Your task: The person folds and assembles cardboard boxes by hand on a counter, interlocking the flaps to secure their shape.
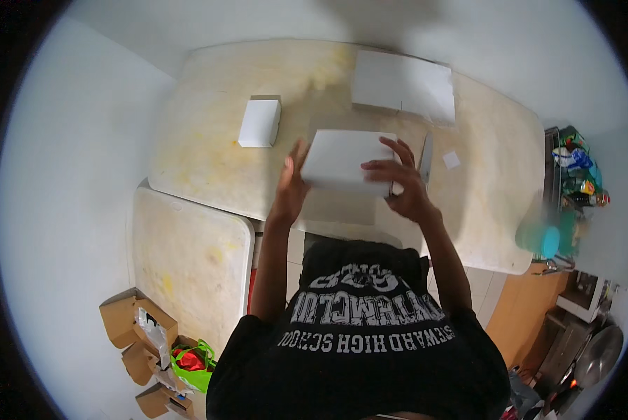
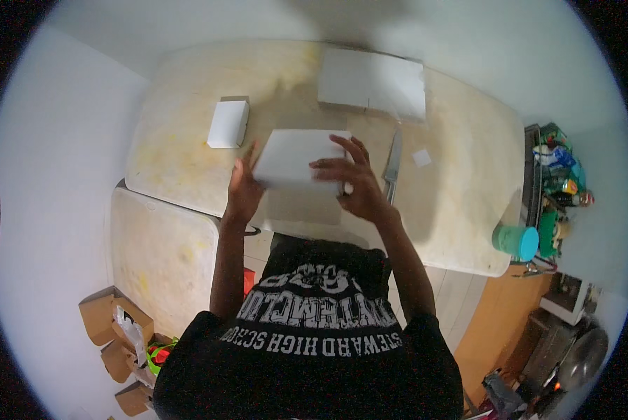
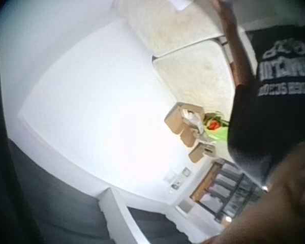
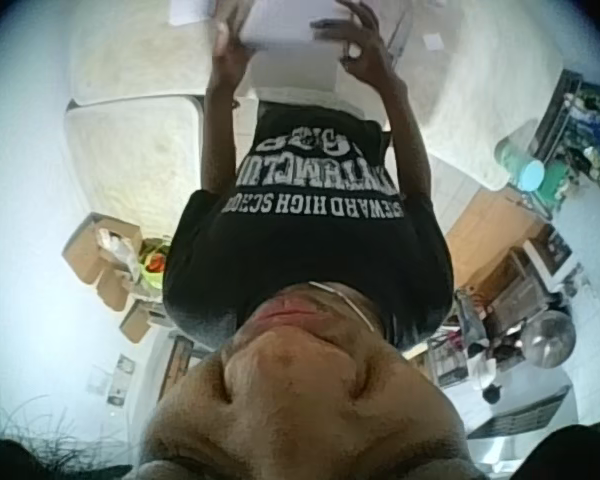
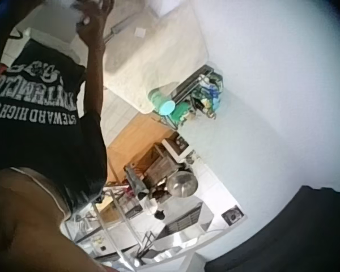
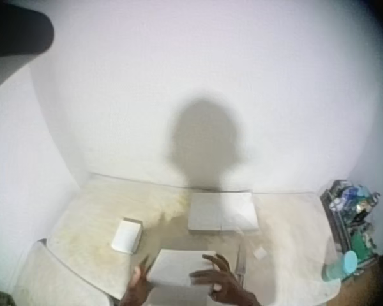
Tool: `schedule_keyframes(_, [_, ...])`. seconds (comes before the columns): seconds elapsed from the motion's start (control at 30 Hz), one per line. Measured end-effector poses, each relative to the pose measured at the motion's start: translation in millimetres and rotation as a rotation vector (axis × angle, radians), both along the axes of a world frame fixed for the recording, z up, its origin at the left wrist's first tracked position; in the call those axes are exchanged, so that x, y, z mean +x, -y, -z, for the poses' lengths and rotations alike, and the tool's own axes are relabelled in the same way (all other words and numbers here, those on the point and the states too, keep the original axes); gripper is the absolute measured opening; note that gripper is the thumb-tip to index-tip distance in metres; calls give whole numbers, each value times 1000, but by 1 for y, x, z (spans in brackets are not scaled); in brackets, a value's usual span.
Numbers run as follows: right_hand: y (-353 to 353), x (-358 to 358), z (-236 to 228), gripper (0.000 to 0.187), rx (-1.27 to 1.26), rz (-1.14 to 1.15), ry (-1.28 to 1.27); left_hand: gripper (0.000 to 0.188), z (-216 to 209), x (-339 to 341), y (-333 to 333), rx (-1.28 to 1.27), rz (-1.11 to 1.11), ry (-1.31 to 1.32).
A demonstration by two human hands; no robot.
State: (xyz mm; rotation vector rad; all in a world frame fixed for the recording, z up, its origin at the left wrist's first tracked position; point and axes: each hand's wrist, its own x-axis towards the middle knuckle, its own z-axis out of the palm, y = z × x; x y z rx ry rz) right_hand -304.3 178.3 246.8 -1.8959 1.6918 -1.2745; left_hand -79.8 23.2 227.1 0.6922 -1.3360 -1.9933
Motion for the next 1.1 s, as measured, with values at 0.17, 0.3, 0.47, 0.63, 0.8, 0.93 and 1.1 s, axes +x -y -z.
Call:
schedule_keyframes(0.17, [-3, 40, 34, 67, -11, 1, -234, 78, 21, 36, -4, 267, 27, 206])
schedule_keyframes(0.3, [3, 45, 62, 77, 150, 138, -256, 69, 41, 52, -3, 356, -138, 77])
schedule_keyframes(0.47, [-4, 59, 108, 73, 288, 287, -78, 59, 122, 87, 39, 767, -498, 42])
schedule_keyframes(0.63, [-14, 87, 121, 68, 519, 224, 87, 57, 106, 64, 126, 621, -528, -87])
schedule_keyframes(0.8, [3, 101, 121, 58, 502, 224, 17, 79, 117, 55, 191, 799, -490, 237])
schedule_keyframes(0.93, [-4, 92, 113, 54, 502, 335, 19, 82, 127, 20, 163, 876, -450, 479])
schedule_keyframes(1.1, [-23, 97, 114, 51, 503, 497, 113, 97, 158, 26, 218, -486, -1093, 1060])
